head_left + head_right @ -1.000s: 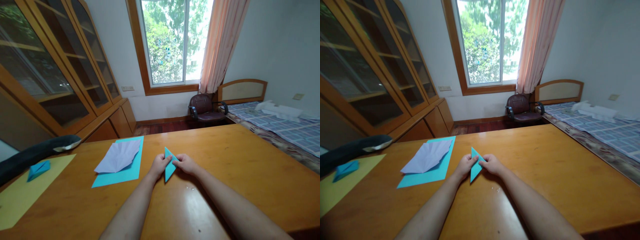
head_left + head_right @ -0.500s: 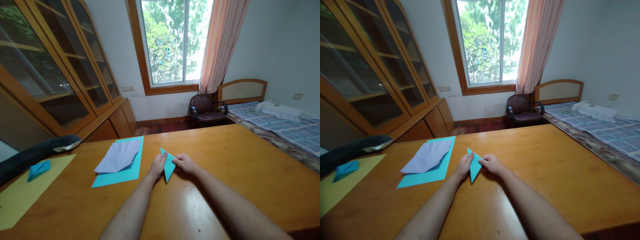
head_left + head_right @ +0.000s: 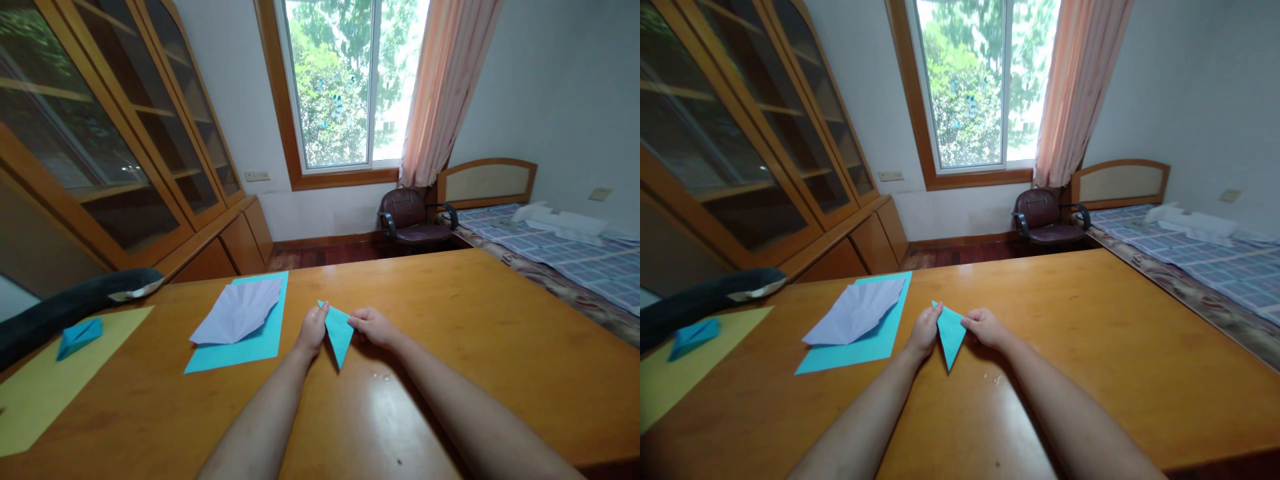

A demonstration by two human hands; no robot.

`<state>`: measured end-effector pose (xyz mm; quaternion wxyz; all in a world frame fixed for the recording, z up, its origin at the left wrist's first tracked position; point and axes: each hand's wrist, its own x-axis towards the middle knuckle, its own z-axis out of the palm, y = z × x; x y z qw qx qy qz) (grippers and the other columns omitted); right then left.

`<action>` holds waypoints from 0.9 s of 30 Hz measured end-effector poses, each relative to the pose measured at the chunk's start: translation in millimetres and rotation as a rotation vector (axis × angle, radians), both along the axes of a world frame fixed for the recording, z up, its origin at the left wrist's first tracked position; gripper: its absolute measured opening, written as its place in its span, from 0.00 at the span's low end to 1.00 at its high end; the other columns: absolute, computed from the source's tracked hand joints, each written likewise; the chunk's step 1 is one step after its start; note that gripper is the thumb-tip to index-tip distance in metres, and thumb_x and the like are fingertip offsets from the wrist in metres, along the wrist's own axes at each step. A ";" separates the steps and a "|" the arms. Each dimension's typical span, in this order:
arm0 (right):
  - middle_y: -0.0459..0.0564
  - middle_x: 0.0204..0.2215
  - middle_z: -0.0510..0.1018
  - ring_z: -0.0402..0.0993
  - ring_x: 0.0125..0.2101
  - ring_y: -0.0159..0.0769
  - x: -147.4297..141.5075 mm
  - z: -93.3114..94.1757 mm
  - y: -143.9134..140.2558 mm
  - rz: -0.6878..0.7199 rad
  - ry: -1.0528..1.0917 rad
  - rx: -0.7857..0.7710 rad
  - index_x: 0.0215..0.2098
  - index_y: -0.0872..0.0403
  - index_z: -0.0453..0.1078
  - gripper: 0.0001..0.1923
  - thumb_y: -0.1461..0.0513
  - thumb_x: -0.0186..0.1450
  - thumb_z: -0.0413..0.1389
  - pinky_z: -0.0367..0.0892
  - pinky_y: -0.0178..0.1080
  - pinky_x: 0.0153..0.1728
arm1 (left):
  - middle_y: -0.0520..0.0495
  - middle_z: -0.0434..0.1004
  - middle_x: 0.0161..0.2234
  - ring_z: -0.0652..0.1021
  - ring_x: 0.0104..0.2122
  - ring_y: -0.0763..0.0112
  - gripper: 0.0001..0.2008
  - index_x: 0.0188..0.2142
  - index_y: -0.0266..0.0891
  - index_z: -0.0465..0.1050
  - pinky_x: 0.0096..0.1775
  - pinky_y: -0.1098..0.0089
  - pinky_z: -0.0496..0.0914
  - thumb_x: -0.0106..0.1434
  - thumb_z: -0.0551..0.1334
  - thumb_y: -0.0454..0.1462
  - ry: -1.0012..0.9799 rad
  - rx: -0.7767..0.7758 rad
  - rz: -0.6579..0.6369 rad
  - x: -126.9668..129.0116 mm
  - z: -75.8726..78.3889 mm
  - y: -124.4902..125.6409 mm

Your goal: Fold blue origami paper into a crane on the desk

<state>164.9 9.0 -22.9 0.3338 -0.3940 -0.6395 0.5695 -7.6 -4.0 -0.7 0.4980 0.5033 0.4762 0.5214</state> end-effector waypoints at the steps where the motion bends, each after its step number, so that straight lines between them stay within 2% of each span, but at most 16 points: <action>1: 0.41 0.10 0.63 0.56 0.13 0.25 0.2 0.5 -0.3 -0.001 -0.012 0.003 0.16 0.54 0.62 0.23 0.45 0.55 0.56 0.49 0.30 0.15 | 0.54 0.61 0.15 0.61 0.19 0.76 0.28 0.16 0.40 0.60 0.23 0.72 0.58 0.50 0.61 0.60 0.009 0.015 0.031 -0.9 0.6 0.3; 5: 0.40 0.10 0.62 0.55 0.12 0.25 -1.4 0.8 -0.8 -0.016 -0.016 0.004 0.15 0.53 0.61 0.24 0.45 0.55 0.56 0.48 0.31 0.14 | 0.54 0.61 0.15 0.62 0.19 0.75 0.28 0.15 0.40 0.60 0.23 0.72 0.57 0.53 0.59 0.60 0.057 0.054 0.097 -4.4 -1.5 3.2; 8: 0.40 0.10 0.61 0.54 0.12 0.25 -4.0 -0.1 -0.6 -0.042 0.002 0.007 0.15 0.53 0.61 0.24 0.45 0.54 0.56 0.48 0.31 0.14 | 0.50 0.69 0.18 0.68 0.21 0.72 0.27 0.17 0.38 0.66 0.27 0.71 0.62 0.54 0.60 0.59 0.017 0.040 0.091 -4.6 -6.2 5.6; 11: 0.40 0.11 0.61 0.55 0.13 0.25 -5.4 -0.2 0.0 -0.114 0.039 0.007 0.15 0.53 0.61 0.24 0.44 0.54 0.57 0.49 0.31 0.15 | 0.44 0.77 0.25 0.75 0.29 0.66 0.26 0.26 0.36 0.73 0.33 0.69 0.67 0.55 0.60 0.58 -0.184 -0.059 -0.007 -1.4 -8.2 4.9; 14: 0.40 0.12 0.61 0.55 0.15 0.26 -4.9 1.3 1.2 -0.247 0.074 0.013 0.16 0.53 0.61 0.23 0.44 0.55 0.56 0.50 0.31 0.16 | 0.41 0.79 0.31 0.78 0.33 0.63 0.25 0.34 0.35 0.74 0.35 0.67 0.70 0.55 0.62 0.56 -0.394 -0.178 -0.169 2.3 -5.5 0.8; 16: 0.40 0.13 0.62 0.56 0.16 0.27 -4.4 2.3 2.4 -0.329 0.098 0.029 0.18 0.53 0.63 0.21 0.46 0.55 0.56 0.52 0.32 0.17 | 0.42 0.80 0.33 0.78 0.33 0.64 0.23 0.37 0.36 0.74 0.34 0.68 0.72 0.54 0.65 0.53 -0.454 -0.221 -0.251 3.3 -3.1 -2.1; 19: 0.42 0.18 0.69 0.63 0.20 0.30 -5.6 1.3 4.8 -0.411 0.141 0.062 0.23 0.54 0.69 0.17 0.48 0.53 0.58 0.60 0.33 0.23 | 0.42 0.80 0.34 0.78 0.32 0.65 0.21 0.38 0.35 0.74 0.31 0.70 0.71 0.51 0.69 0.48 -0.459 -0.230 -0.314 3.3 -1.6 -4.6; 22: 0.48 0.26 0.77 0.70 0.27 0.34 -8.7 -3.6 7.3 -0.446 0.186 0.084 0.32 0.56 0.72 0.17 0.51 0.51 0.60 0.67 0.37 0.31 | 0.42 0.80 0.34 0.78 0.29 0.68 0.22 0.40 0.34 0.74 0.27 0.74 0.69 0.50 0.70 0.46 -0.407 -0.223 -0.308 4.1 -3.1 -5.2; 27: 0.53 0.35 0.79 0.75 0.35 0.38 -12.9 -11.6 7.8 -0.450 0.194 0.108 0.40 0.56 0.73 0.20 0.55 0.52 0.61 0.71 0.41 0.38 | 0.42 0.80 0.36 0.78 0.28 0.70 0.26 0.46 0.36 0.73 0.27 0.74 0.70 0.51 0.69 0.48 -0.344 -0.191 -0.274 9.7 -5.3 -5.4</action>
